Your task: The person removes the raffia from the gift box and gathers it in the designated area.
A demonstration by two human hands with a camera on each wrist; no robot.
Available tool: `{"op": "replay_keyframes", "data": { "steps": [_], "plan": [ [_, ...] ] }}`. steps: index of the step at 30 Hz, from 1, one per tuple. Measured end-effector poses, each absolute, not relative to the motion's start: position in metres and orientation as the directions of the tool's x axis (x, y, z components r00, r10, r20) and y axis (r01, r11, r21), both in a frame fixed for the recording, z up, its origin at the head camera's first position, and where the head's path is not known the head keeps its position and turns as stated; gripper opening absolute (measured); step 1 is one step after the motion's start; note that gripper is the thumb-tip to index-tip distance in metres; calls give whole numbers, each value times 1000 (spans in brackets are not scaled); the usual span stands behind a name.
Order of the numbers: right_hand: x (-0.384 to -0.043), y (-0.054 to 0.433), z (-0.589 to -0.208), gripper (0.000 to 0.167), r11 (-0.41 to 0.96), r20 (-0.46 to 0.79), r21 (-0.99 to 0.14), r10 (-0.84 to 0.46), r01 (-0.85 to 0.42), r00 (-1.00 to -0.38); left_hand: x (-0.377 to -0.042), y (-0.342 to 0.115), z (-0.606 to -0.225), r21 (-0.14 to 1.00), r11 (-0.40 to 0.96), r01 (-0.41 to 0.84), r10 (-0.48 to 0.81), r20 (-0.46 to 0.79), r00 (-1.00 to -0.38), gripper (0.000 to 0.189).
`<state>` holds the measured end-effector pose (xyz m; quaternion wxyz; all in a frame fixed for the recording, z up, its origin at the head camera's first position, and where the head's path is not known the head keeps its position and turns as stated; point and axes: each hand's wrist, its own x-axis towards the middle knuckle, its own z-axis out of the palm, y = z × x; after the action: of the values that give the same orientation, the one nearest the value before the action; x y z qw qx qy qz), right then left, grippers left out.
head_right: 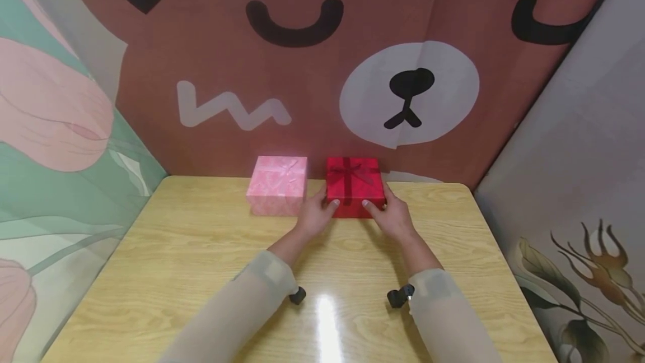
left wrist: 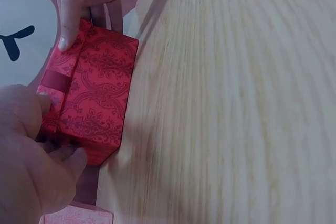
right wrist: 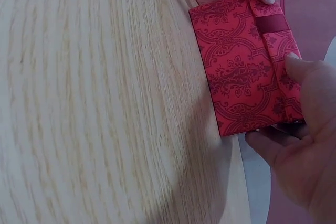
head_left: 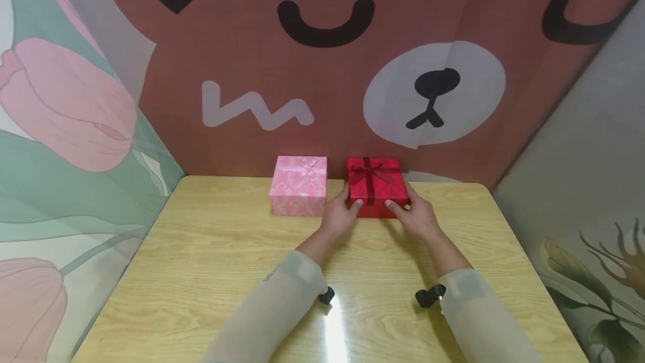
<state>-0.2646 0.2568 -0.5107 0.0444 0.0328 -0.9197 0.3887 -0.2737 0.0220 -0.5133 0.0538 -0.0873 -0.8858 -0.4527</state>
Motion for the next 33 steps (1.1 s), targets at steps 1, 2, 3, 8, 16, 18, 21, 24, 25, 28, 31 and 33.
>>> {"op": "replay_keyframes", "data": {
  "steps": [1, 2, 3, 8, 16, 18, 21, 24, 25, 28, 31, 33],
  "plan": [
    [-265, 257, -511, 90, 700, 110, -708, -21, -93, -994, -273, 23, -513, 788, 581, 205, 102, 179, -978, 63],
    [-265, 256, -511, 90, 704, 113, -704, -19, -94, -993, -273, 23, -514, 783, 588, 204, 98, 181, -978, 63],
    [-265, 256, -510, 90, 707, 114, -702, -16, -91, -993, -273, 24, -514, 779, 592, 206, 95, 186, -978, 63],
    [-265, 255, -509, 90, 717, 106, -692, -9, -80, -994, -273, 25, -515, 775, 601, 197, 84, 184, -979, 63],
    [-262, 254, -509, 92, 706, 101, -705, -1, -72, -995, -272, 24, -516, 774, 600, 203, 87, 189, -978, 63],
    [-260, 254, -510, 92, 706, 105, -704, -5, -78, -994, -271, 22, -516, 775, 597, 206, 87, 192, -978, 63],
    [-259, 253, -511, 94, 709, 110, -700, -7, -82, -994, -270, 19, -516, 780, 591, 207, 91, 191, -977, 62],
    [-257, 252, -512, 94, 708, 118, -700, -9, -89, -993, -268, 16, -517, 784, 582, 216, 102, 193, -976, 63],
    [-256, 251, -512, 94, 708, 121, -700, -7, -90, -993, -267, 16, -517, 785, 579, 219, 105, 194, -975, 63],
    [-254, 251, -513, 94, 703, 127, -705, -2, -92, -992, -265, 13, -517, 788, 571, 232, 114, 204, -972, 63],
    [-251, 250, -514, 94, 695, 121, -714, 2, -85, -993, -263, 12, -518, 789, 566, 239, 110, 215, -970, 62],
    [-249, 250, -515, 94, 690, 116, -719, 4, -81, -993, -261, 10, -519, 789, 566, 240, 109, 217, -970, 62]
  ]
}}
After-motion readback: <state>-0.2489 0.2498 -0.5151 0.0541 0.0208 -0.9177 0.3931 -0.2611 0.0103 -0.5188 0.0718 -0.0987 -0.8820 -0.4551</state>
